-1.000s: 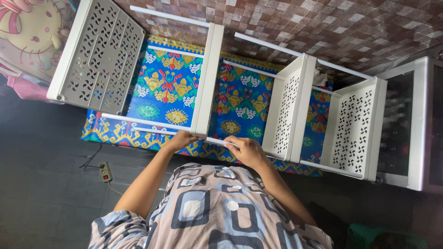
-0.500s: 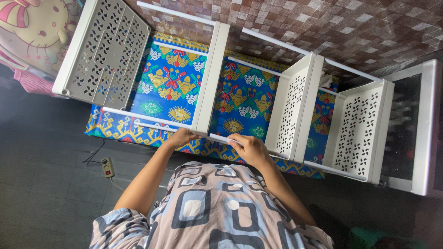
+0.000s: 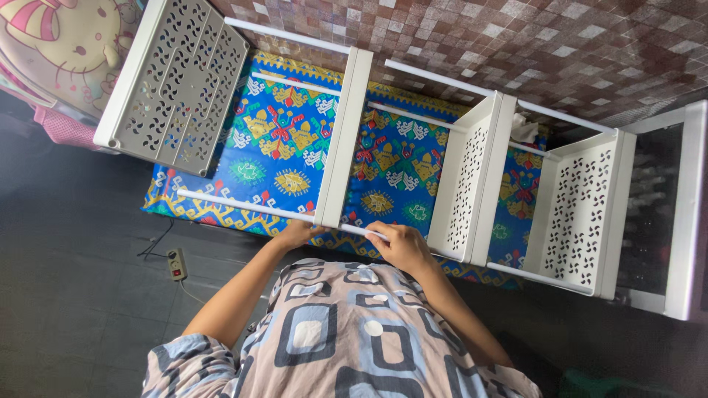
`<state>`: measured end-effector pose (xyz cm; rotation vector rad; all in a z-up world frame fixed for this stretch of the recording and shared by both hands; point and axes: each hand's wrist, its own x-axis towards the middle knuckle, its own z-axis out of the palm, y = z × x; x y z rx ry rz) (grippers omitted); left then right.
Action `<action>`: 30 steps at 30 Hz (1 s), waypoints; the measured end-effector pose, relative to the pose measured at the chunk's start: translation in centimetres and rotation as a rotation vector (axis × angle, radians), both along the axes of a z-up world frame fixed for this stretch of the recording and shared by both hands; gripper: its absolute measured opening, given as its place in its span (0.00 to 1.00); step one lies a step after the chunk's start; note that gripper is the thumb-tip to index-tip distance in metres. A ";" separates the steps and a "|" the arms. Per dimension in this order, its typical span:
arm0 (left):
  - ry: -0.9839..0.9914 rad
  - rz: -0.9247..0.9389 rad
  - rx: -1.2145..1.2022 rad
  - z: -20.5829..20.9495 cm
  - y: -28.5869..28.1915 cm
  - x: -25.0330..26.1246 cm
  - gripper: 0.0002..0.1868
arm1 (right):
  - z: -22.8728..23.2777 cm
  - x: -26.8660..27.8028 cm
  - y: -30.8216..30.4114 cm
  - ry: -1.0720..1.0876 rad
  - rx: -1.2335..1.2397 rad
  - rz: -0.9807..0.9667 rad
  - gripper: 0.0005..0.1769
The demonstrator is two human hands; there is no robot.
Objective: The person assembles a white plastic shelving unit by inserting perforated panels into a frame and securing them with white rods. They repeatedly lift, align, and insert panels and rods to build the structure on a patterned mat.
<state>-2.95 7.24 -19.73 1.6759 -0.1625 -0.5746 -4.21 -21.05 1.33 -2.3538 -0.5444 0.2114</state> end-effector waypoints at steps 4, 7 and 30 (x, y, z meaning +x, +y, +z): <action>0.081 0.173 -0.405 4.7 -1.2 -1.1 0.36 | -0.2 -0.4 -0.2 -0.033 -0.008 -0.001 0.11; 0.282 0.341 -0.445 5.1 -2.5 -1.3 0.28 | -0.3 -0.6 -0.2 -0.038 -0.032 -0.012 0.10; 0.300 0.287 -0.305 4.7 -2.9 -1.0 0.24 | 0.2 -0.5 -0.5 -0.073 -0.025 -0.011 0.11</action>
